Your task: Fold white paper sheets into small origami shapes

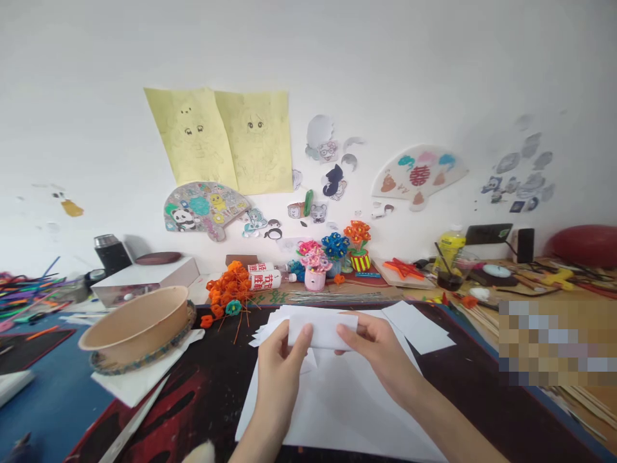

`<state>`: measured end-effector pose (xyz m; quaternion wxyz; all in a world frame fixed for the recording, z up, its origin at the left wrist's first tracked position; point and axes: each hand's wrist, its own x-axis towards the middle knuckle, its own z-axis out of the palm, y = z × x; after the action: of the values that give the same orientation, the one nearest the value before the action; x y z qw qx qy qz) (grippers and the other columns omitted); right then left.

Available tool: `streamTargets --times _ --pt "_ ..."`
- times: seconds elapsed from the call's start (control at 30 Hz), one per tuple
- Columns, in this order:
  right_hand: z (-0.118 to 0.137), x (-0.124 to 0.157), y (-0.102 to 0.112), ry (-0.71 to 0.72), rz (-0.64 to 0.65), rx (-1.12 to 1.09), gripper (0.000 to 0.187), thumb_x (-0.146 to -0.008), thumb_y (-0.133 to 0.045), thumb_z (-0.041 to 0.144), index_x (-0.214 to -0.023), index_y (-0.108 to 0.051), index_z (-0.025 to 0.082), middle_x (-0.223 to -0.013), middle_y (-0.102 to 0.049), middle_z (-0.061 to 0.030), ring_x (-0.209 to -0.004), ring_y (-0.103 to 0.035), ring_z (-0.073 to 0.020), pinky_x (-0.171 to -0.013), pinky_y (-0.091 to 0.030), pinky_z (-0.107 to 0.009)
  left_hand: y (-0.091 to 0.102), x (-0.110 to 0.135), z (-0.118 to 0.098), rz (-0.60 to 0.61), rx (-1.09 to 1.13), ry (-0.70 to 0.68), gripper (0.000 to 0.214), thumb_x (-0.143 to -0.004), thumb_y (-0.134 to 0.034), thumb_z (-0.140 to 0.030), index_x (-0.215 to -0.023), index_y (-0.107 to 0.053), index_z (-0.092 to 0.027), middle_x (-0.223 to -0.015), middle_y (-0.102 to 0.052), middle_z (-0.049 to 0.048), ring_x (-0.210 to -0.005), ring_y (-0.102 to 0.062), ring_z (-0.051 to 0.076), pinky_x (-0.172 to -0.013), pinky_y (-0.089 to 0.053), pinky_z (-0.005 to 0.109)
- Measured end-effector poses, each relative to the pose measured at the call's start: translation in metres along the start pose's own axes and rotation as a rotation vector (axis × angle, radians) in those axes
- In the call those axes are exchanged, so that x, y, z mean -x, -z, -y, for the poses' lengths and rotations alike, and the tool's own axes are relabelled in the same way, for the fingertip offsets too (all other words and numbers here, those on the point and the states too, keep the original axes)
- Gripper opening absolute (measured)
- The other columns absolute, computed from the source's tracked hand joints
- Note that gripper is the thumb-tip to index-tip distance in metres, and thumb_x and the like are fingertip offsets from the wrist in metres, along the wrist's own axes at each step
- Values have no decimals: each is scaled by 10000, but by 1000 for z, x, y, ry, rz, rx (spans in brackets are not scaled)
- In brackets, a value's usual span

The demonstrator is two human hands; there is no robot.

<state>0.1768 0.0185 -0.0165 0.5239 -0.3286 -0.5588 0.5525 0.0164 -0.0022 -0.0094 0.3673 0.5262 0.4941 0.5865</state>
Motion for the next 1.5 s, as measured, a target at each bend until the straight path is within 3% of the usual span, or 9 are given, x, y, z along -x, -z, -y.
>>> streamTargets --times 0.1,0.2,0.9,1.13,1.33,1.5 --pt "1 -1 1 7 -55 22 422 -732 -701 562 -779 -706 142 -636 -624 -16 -616 -561 -152 -591 -507 -269 1 1 0 -22 5 -19 249 -783 -652 -400 -714 -641 -161 -631 -497 -28 -592 -360 110 -517 -304 200" --pt "0 -2 3 18 -25 27 448 -738 -678 589 -723 -690 141 -633 -617 -16 -604 -557 -142 -585 -507 -260 1 1 0 -39 10 -9 273 -774 -665 -404 -661 -617 -159 -584 -445 -41 -574 -335 106 -506 -282 200" --pt "0 -1 4 32 6 69 401 -832 -618 496 -654 -650 139 -626 -572 -10 -581 -549 -132 -569 -504 -253 1 0 2 -37 51 31 282 -750 -685 -428 -708 -645 -152 -617 -458 -37 -578 -323 103 -507 -271 203" --pt "3 0 7 67 11 200 406 -863 -574 478 -635 -632 147 -607 -574 -11 -578 -561 -143 -570 -474 -243 4 0 2 5 82 38 252 -748 -695 -404 -781 -658 -158 -732 -556 1 -681 -434 140 -602 -332 224" --pt "6 2 7 91 5 249 392 -880 -553 456 -627 -620 164 -613 -588 -6 -576 -552 -140 -551 -444 -222 7 0 -1 -24 74 -11 378 -832 -585 -459 -602 -497 -172 -598 -362 -42 -593 -297 116 -535 -236 234" --pt "5 2 9 97 13 260 367 -883 -551 453 -668 -645 171 -636 -610 -11 -595 -556 -148 -568 -443 -230 8 0 -1 -2 65 -30 367 -821 -599 -458 -614 -497 -173 -607 -353 -41 -592 -292 116 -536 -227 238"
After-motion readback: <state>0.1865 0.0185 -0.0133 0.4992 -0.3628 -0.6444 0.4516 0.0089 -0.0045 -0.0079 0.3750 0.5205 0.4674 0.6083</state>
